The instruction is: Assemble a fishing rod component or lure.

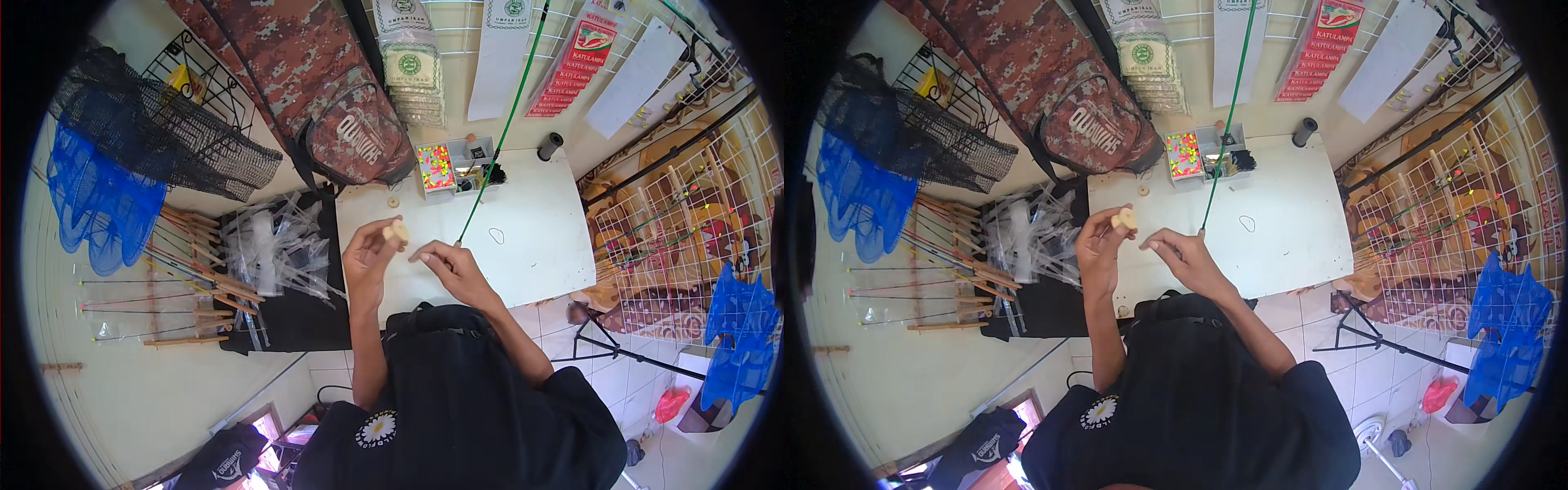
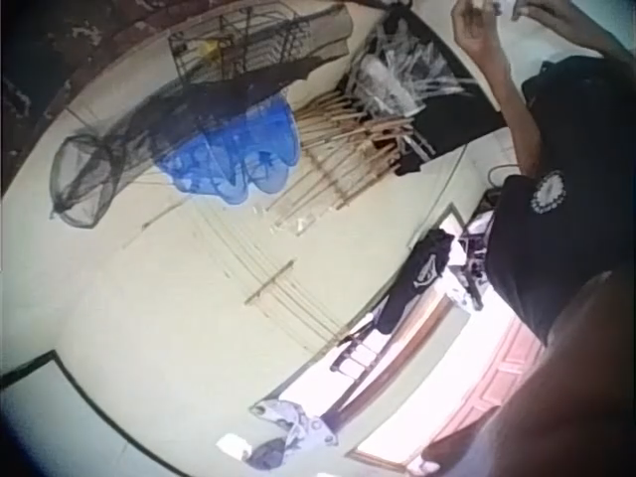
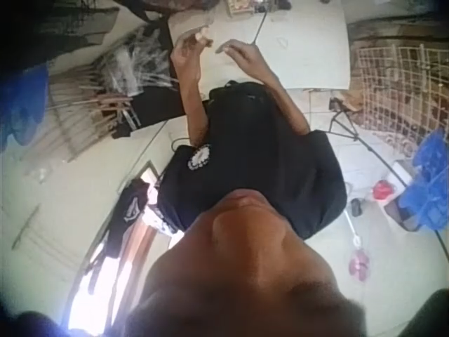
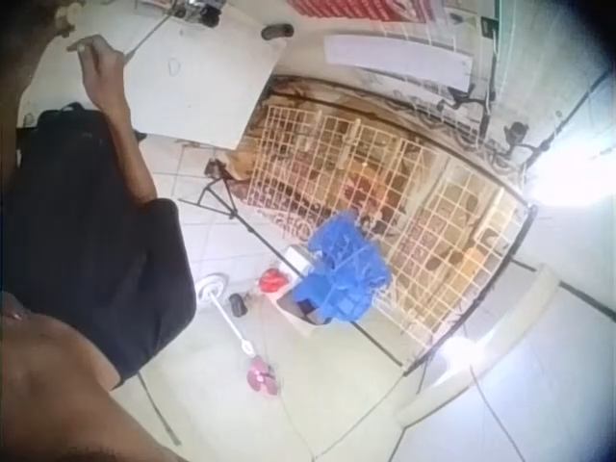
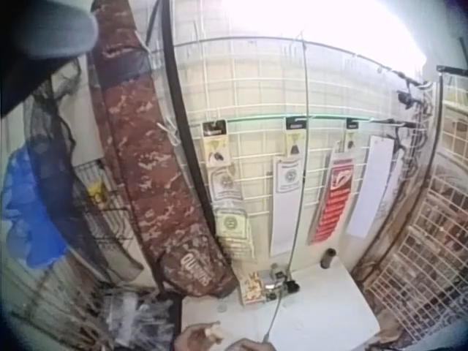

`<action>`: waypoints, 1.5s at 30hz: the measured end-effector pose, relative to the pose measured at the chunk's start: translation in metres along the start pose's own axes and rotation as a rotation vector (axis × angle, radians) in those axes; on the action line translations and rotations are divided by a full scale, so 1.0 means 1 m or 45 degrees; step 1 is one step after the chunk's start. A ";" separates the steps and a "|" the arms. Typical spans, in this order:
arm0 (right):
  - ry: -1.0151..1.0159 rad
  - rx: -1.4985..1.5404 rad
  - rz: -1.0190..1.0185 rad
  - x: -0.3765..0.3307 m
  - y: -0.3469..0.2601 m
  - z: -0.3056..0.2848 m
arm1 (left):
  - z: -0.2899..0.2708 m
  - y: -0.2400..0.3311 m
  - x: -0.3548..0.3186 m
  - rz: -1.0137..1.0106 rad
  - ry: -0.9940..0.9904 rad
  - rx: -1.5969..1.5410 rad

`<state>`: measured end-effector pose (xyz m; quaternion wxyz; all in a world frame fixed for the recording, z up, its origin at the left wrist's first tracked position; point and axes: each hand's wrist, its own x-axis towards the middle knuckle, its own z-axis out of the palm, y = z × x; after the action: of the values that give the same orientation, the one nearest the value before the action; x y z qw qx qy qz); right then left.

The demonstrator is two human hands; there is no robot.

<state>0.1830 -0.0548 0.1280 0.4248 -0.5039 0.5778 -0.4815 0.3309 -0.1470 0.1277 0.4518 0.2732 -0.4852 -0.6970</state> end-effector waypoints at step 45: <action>0.263 -0.399 -0.115 -0.019 -0.016 -0.008 | -0.025 -0.022 -0.026 -0.338 -0.527 -0.244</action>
<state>0.1804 -0.0354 0.1450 0.2576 -0.5371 0.6630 -0.4534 0.3549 -0.1319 0.0968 0.2714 0.1421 -0.4591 -0.8339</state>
